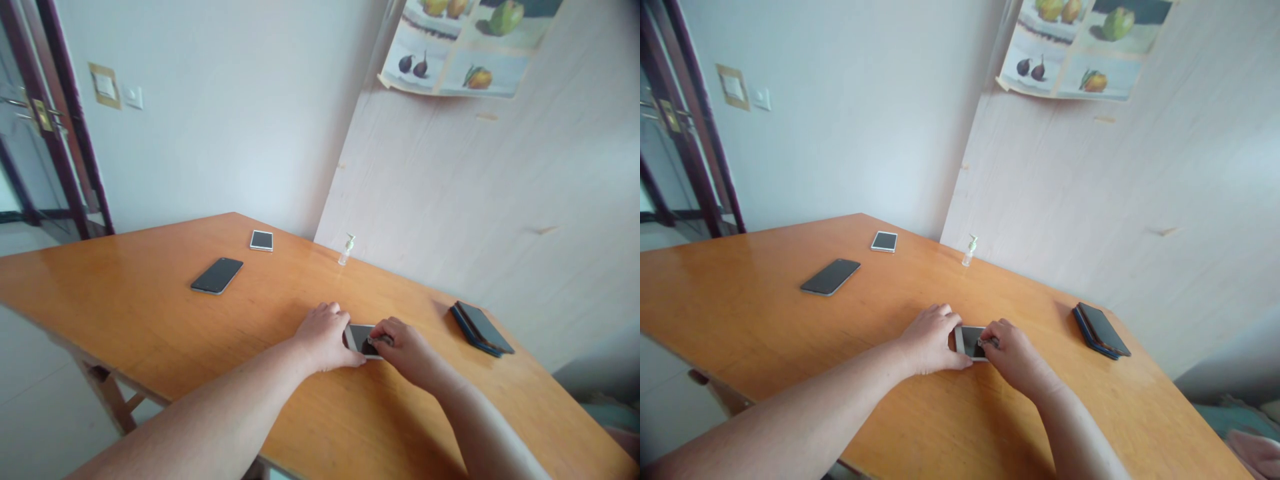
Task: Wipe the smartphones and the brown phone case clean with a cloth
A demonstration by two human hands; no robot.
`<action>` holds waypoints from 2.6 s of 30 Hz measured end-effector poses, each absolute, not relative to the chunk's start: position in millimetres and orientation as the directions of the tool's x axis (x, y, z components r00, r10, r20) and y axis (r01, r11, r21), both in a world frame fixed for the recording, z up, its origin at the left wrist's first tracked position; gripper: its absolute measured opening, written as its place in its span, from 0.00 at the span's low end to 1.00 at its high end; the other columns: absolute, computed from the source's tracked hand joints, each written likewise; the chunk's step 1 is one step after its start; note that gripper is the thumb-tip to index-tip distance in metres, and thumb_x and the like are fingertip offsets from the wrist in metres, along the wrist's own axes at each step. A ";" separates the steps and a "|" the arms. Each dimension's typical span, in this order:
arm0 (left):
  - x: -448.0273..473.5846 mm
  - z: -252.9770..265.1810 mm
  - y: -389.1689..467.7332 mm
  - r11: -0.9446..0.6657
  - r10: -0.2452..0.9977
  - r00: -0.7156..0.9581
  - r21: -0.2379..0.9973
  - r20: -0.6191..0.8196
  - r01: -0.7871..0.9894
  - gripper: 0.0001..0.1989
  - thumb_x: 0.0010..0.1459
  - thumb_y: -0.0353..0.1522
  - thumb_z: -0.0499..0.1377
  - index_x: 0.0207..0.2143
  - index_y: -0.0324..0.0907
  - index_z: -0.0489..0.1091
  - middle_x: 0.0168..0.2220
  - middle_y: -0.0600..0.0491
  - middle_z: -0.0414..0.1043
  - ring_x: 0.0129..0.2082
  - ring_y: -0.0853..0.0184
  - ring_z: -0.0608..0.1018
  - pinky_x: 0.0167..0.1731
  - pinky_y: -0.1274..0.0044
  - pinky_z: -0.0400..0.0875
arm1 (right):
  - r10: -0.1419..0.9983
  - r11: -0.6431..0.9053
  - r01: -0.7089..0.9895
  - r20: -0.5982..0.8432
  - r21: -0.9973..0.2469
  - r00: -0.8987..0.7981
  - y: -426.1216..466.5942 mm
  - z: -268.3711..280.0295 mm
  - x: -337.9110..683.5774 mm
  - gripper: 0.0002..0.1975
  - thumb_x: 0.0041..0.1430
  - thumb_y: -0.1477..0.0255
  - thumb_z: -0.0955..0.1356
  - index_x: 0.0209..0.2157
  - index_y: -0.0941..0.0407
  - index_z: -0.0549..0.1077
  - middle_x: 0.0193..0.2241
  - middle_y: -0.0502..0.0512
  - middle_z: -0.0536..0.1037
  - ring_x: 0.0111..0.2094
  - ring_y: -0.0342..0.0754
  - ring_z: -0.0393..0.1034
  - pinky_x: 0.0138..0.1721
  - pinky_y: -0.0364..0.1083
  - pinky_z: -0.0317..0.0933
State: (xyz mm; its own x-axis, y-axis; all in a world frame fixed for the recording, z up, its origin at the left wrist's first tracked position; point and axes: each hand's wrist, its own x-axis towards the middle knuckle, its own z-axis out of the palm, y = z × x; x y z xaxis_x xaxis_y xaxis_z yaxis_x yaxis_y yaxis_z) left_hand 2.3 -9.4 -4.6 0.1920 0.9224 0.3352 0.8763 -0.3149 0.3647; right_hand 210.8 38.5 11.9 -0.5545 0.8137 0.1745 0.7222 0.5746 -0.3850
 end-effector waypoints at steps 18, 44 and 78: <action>2.3 -4.2 -9.6 -0.304 0.929 0.187 0.368 0.320 0.879 0.28 0.37 0.55 0.65 0.35 0.45 0.71 0.38 0.48 0.69 0.41 0.55 0.73 0.40 0.69 0.68 | 0.855 0.509 0.775 0.113 -0.376 -0.507 46.6 16.1 224.2 0.08 0.56 0.71 0.64 0.33 0.55 0.75 0.33 0.54 0.78 0.36 0.50 0.70 0.37 0.45 0.60; 2.8 -1.9 -10.6 -0.286 0.935 0.175 0.364 0.309 0.886 0.28 0.39 0.56 0.64 0.34 0.44 0.70 0.39 0.48 0.69 0.41 0.55 0.73 0.40 0.69 0.69 | 0.829 0.558 0.738 0.219 -0.380 -0.514 37.0 2.8 199.2 0.07 0.56 0.71 0.63 0.31 0.55 0.73 0.31 0.53 0.77 0.34 0.47 0.69 0.35 0.44 0.57; 2.4 -7.8 -7.9 -0.314 0.919 0.184 0.363 0.349 0.877 0.27 0.39 0.55 0.64 0.34 0.45 0.70 0.37 0.48 0.69 0.39 0.56 0.73 0.39 0.70 0.68 | 0.803 0.586 0.706 0.173 -0.398 -0.570 27.3 11.5 195.8 0.07 0.56 0.72 0.63 0.29 0.54 0.72 0.28 0.50 0.76 0.31 0.46 0.68 0.32 0.42 0.56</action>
State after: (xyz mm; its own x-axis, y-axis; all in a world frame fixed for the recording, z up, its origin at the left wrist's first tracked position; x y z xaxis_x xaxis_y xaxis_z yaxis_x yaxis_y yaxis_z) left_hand 2.4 -7.9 -7.8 0.1842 0.9188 0.3491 0.8773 -0.3139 0.3631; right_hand 195.8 27.3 11.5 -0.5698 0.8034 0.1728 0.7055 0.5860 -0.3985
